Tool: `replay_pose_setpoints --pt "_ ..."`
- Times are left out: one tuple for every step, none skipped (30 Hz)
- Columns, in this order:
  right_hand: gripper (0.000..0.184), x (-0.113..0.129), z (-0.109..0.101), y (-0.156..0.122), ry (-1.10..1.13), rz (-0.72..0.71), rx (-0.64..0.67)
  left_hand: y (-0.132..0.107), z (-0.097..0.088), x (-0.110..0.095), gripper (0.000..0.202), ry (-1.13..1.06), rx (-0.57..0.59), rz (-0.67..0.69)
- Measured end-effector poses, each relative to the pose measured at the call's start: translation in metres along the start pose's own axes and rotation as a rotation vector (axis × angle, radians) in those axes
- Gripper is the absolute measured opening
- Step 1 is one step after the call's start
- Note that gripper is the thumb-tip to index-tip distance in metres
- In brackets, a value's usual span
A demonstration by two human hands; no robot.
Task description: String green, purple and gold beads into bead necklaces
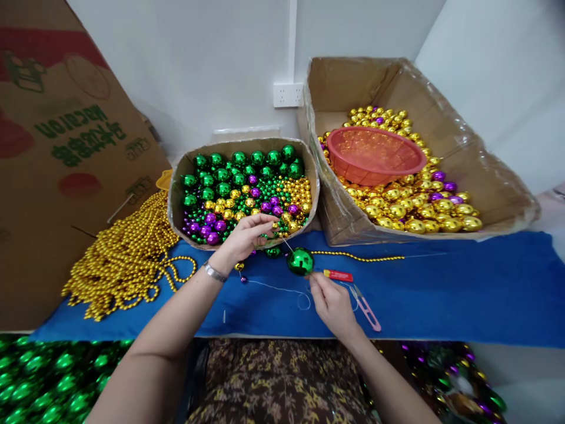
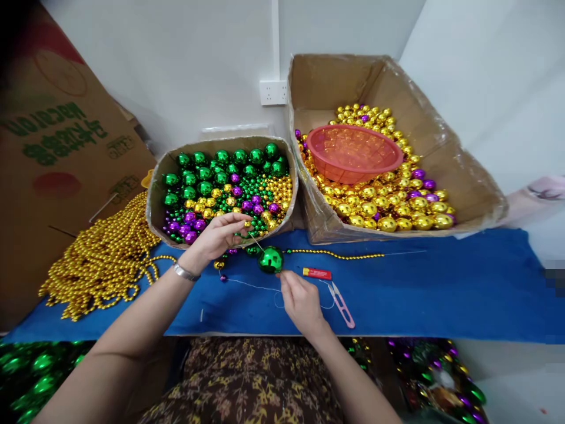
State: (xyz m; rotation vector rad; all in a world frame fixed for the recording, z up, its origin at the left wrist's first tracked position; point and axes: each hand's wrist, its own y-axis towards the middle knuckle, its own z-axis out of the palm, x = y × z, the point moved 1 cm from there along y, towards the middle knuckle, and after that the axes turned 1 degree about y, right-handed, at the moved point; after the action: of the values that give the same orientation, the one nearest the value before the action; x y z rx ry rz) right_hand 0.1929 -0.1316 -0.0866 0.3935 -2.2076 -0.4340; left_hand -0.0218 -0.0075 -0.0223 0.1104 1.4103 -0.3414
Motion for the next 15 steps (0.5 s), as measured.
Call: replay_pose_setpoints --pt "0.024 0.001 0.001 0.0 0.003 -0.008 0.004 -0.005 0.0 0.001 0.027 -0.037 0.003 -0.009" --pt "0.023 0.002 0.002 0.0 0.005 -0.015 0.008 -0.01 0.0 0.001 0.027 -0.056 0.009 -0.009" --pt "0.023 0.002 0.003 0.001 0.007 -0.019 0.013 -0.013 0.0 0.002 0.027 -0.062 0.016 -0.006" --pt "0.022 0.003 0.003 0.001 0.006 -0.02 0.016 -0.016 0.0 0.002 0.027 -0.061 0.019 -0.001" --pt "0.022 0.003 0.004 0.001 0.004 -0.022 0.017 -0.018 0.0 0.003 0.027 -0.055 0.019 0.004" --pt "0.022 0.004 0.004 0.001 0.001 -0.025 0.016 -0.02 0.0 0.003 0.028 -0.045 0.015 0.011" --pt "0.021 0.004 0.005 0.001 -0.004 -0.027 0.014 -0.022 0.0 0.002 0.029 -0.035 0.008 0.018" --pt "0.021 0.004 0.005 0.001 -0.009 -0.029 0.012 -0.023 0.0 0.002 0.03 -0.025 0.0 0.025" --pt "0.021 0.003 0.005 0.001 -0.015 -0.033 0.011 -0.025 0.001 0.002 0.031 -0.014 -0.006 0.033" --pt "0.021 0.003 0.005 0.001 -0.022 -0.036 0.014 -0.026 0.001 0.002 0.031 -0.005 -0.009 0.041" --pt "0.021 0.002 0.005 0.001 -0.032 -0.039 0.019 -0.027 0.001 0.001 0.031 0.003 -0.012 0.047" --pt "0.022 0.002 0.005 0.0 -0.044 -0.042 0.022 -0.028 0.002 0.002 0.031 0.011 -0.014 0.052" --pt "0.022 0.001 0.006 -0.001 -0.058 -0.046 0.025 -0.029 0.002 0.002 0.03 0.02 -0.016 0.057" --pt "0.023 0.0 0.006 -0.001 -0.073 -0.051 0.027 -0.029 0.002 0.003 0.03 0.031 -0.019 0.061" --pt "0.023 -0.001 0.006 -0.002 -0.087 -0.055 0.028 -0.029 0.001 0.003 0.03 0.043 -0.019 0.067"
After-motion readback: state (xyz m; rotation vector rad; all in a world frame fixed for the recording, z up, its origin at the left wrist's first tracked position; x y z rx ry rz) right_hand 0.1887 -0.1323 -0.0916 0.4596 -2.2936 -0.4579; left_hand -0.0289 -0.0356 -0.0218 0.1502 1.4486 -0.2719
